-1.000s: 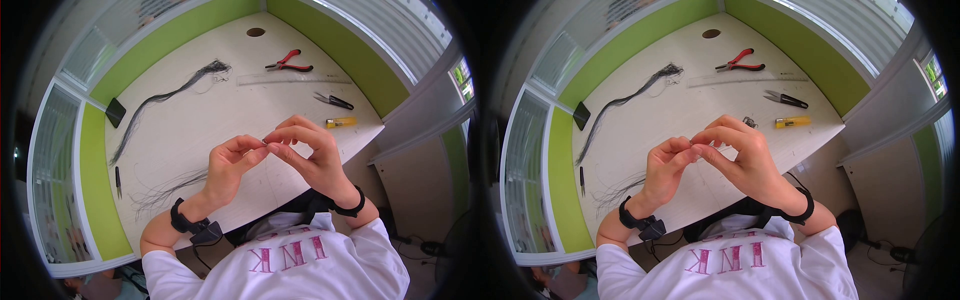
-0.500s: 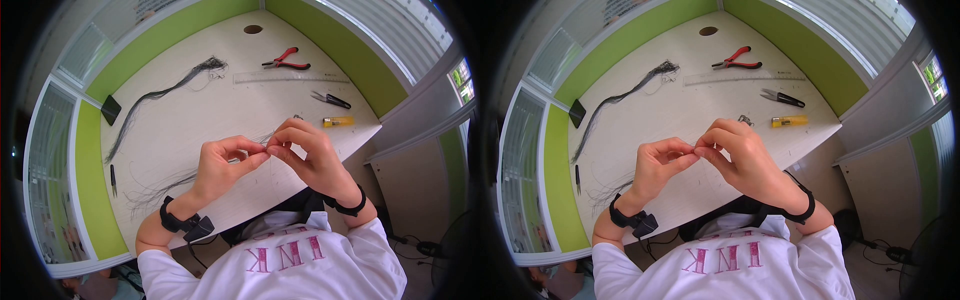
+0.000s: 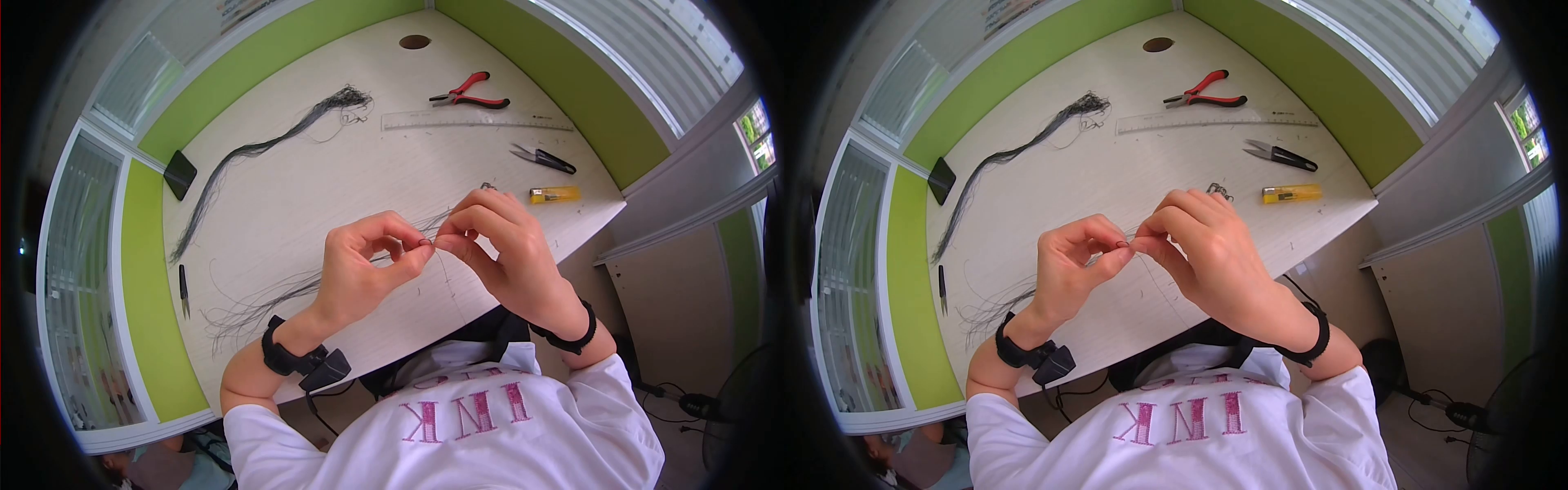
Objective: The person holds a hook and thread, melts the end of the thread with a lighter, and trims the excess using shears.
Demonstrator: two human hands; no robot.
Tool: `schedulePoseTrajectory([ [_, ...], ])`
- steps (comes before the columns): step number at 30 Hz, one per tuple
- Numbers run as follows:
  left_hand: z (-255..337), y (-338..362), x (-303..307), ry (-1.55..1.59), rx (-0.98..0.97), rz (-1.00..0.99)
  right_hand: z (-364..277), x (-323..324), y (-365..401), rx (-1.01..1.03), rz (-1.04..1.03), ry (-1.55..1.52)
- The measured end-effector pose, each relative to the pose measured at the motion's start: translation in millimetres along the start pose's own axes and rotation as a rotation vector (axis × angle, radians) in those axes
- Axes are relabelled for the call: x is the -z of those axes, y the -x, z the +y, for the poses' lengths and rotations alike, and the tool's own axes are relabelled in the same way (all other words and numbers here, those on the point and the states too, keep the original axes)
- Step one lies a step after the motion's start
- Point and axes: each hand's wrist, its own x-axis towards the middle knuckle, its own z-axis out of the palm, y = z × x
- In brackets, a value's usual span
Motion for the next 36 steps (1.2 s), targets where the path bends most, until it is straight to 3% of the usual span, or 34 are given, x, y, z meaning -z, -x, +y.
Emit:
schedulePoseTrajectory([
  [8,6,-1,0,0.098,0.055,0.024,-1,2,1,-0.095,0.090,-0.197],
  [14,6,-1,1,0.146,0.066,-0.013,0,4,-1,0.046,0.009,-0.039],
  [20,7,-1,2,0.127,0.058,-0.033,1,4,1,-0.045,0.046,-0.107],
  [24,8,0,1,0.129,0.064,-0.025,27,32,11,-0.128,0.126,0.210],
  [26,9,0,1,0.138,0.070,-0.027,36,49,22,-0.230,0.071,0.585],
  [30,3,-2,2,0.149,0.111,-0.014,62,66,46,-0.292,-0.030,0.744],
  [36,3,0,0,0.169,0.120,-0.012,66,66,50,-0.218,-0.127,0.828],
])
